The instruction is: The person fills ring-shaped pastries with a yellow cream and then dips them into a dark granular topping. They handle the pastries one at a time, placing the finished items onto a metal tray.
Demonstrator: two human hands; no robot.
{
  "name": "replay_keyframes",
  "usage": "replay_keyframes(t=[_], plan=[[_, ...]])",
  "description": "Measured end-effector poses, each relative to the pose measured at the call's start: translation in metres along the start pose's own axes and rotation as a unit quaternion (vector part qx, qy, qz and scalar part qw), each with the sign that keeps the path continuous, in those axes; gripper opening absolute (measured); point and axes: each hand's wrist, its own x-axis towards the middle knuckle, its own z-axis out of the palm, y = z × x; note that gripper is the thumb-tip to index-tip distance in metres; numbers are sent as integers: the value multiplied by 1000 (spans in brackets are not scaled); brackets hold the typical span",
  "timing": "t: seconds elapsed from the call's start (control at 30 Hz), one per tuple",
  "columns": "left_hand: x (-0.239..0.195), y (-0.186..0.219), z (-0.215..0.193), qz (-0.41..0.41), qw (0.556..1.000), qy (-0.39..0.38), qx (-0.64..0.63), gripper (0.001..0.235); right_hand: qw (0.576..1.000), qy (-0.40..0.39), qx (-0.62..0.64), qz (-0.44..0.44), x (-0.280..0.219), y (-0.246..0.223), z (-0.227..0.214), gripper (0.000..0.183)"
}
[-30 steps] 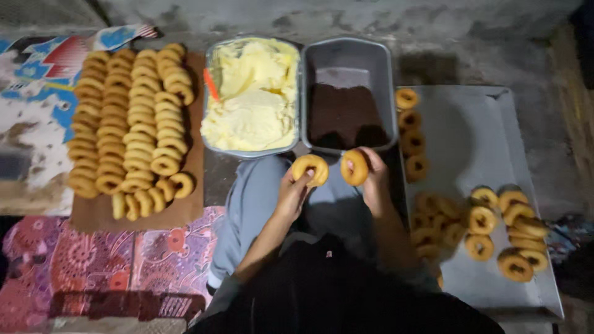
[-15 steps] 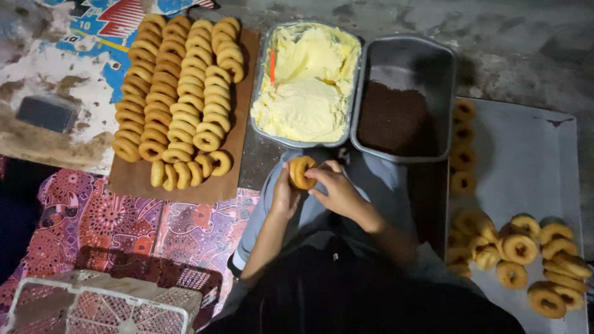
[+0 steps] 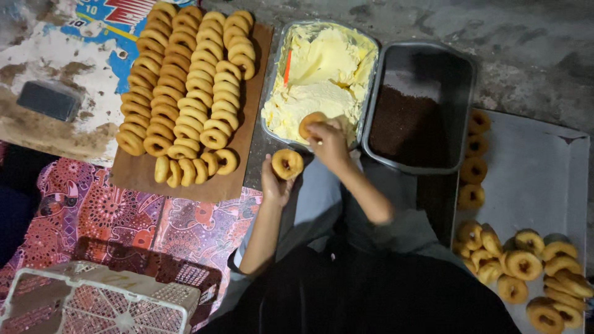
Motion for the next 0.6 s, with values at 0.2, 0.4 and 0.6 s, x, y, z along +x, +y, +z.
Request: replay_keyframes(t=[0.2, 0.4, 0.6], plan=[[11, -10, -11, 10, 999, -20, 44, 49, 993, -90, 71, -42, -38, -45, -10, 35], [10, -19, -25, 8, 987, -159, 2, 53, 995, 18, -81, -54, 5, 7, -15, 29], [-2, -17, -1, -3, 997, 81, 6, 66, 996, -81, 18, -8, -9, -4, -17, 30]])
